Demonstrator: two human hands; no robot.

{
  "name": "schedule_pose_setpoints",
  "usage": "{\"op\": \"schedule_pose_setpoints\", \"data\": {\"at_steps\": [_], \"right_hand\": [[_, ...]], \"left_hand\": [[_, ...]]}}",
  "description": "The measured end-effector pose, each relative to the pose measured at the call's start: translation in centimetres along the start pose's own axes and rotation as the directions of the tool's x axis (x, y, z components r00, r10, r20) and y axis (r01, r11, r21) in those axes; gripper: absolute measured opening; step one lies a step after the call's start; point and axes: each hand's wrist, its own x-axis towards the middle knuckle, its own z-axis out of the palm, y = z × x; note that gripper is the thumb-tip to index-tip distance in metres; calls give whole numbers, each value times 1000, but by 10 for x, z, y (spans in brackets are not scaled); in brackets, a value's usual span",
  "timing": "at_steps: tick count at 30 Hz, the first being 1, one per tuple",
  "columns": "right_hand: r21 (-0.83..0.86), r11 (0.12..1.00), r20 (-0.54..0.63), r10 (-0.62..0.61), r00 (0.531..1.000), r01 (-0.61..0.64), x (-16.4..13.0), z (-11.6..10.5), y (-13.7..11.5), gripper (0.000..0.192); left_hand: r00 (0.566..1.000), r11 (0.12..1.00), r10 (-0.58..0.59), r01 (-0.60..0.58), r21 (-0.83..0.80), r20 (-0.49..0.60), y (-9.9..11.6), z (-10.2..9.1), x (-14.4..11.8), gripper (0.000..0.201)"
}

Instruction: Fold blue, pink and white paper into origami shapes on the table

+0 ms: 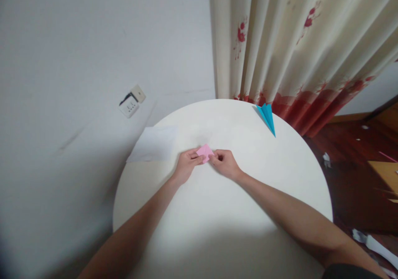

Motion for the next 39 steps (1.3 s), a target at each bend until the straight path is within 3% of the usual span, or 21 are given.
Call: {"op": "schedule_pose_setpoints", "data": {"at_steps": [7,24,31,39], "right_hand": [[0,1000,30,1,1000,-1,0,1,-2,49],[-24,999,11,-21,1000,21,1,0,0,49],[-15,998,103,-64,993,66,0,-2,6,48],[9,999,128,-45,991,45,0,-1,4,46]], "left_hand": [[1000,997,-25,23,77,19,6,2,-1,46],[999,998,-21,19,59,47,6,0,-1,46],[998,995,48,-51,87,33,1,-4,0,40],[993,973,116,-120,198,31,2,-5,0,40]]}}
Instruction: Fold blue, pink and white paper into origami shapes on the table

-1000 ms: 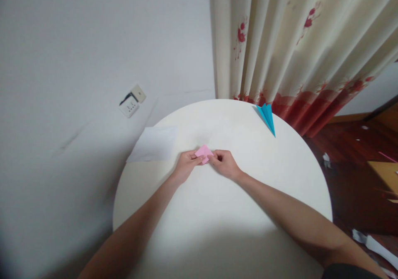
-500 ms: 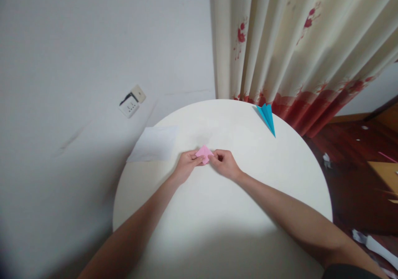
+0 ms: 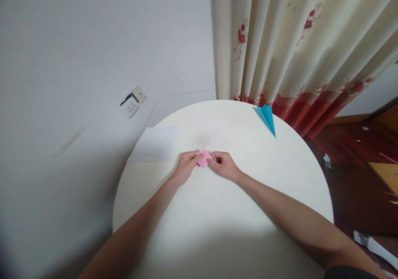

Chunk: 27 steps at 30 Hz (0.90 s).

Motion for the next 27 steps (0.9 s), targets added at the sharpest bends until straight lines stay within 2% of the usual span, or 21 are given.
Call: {"op": "schedule_pose_setpoints", "data": {"at_steps": [10,18,23,27], "right_hand": [[21,1000,-19,21,1000,-20,2,1,-2,47],[53,998,-36,20,999,-18,1,2,-2,45],[49,999,-63,22,998,-19,1,2,-5,45],[97,994,-49,57,997,-52,1,2,-6,42]], "left_hand": [[990,993,-8,-8,114,142,4,0,0,44],[987,989,-30,7,150,157,0,0,1,40],[992,998,-47,42,39,116,3,3,-1,35],[989,997,-76,77,-3,126,5,4,-3,45]]}}
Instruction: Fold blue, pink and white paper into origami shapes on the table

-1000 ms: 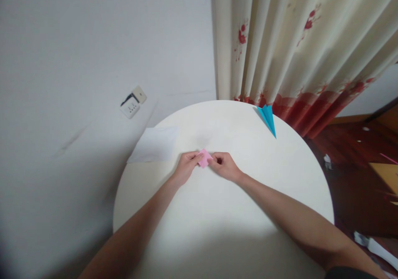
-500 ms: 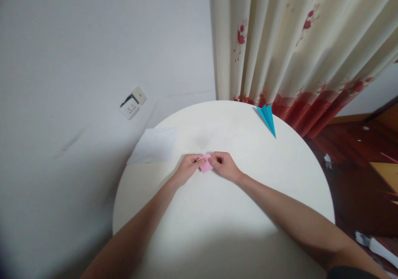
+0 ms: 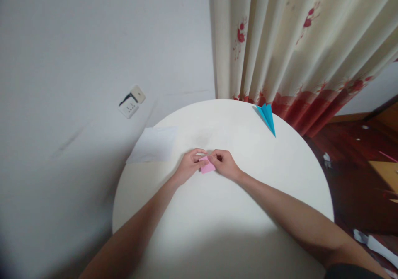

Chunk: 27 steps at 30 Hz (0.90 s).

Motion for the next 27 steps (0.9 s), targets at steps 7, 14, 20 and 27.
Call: {"op": "schedule_pose_setpoints", "data": {"at_steps": [7,14,20,27], "right_hand": [[0,1000,-25,8,1000,-8,0,0,3,38],[1,1000,-259,-27,966,29,6,-2,7,32],[97,995,-368,12,930,26,10,-3,7,33],[111,992,-273,-21,962,53,9,-4,8,32]], "left_hand": [[999,1000,-6,5,4,36,-6,0,2,42],[998,998,8,-4,-62,59,-7,1,3,75],[991,993,103,-109,-53,-90,-14,1,5,56],[958,984,140,-163,-72,-249,-9,0,5,30]]}}
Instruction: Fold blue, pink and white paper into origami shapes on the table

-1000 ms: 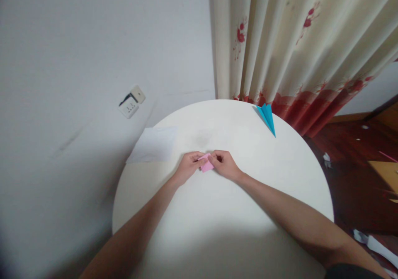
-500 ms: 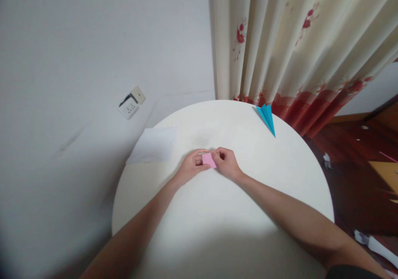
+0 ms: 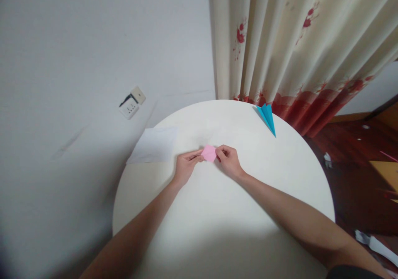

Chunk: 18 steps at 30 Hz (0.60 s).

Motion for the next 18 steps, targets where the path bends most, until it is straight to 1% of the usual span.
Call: {"op": "schedule_pose_setpoints", "data": {"at_steps": [3,6,10,13,18], "right_hand": [[-15,1000,52,-8,999,9,-1,0,2,32],[-35,999,88,-13,996,16,-2,0,5,33],[-15,1000,85,-8,996,9,-2,-1,8,34],[0,1000,85,2,996,-2,-2,-2,8,35],[-12,1000,102,12,995,-11,-2,-2,7,37]], "left_hand": [[997,999,36,-35,8,-63,3,-2,0,22],[994,998,64,-65,-9,-85,1,-4,2,20],[998,996,53,-56,-70,-42,-4,-5,3,23],[997,994,73,-74,-83,-13,-6,-5,3,22],[993,991,113,-114,-76,-10,-5,-7,3,18]]}}
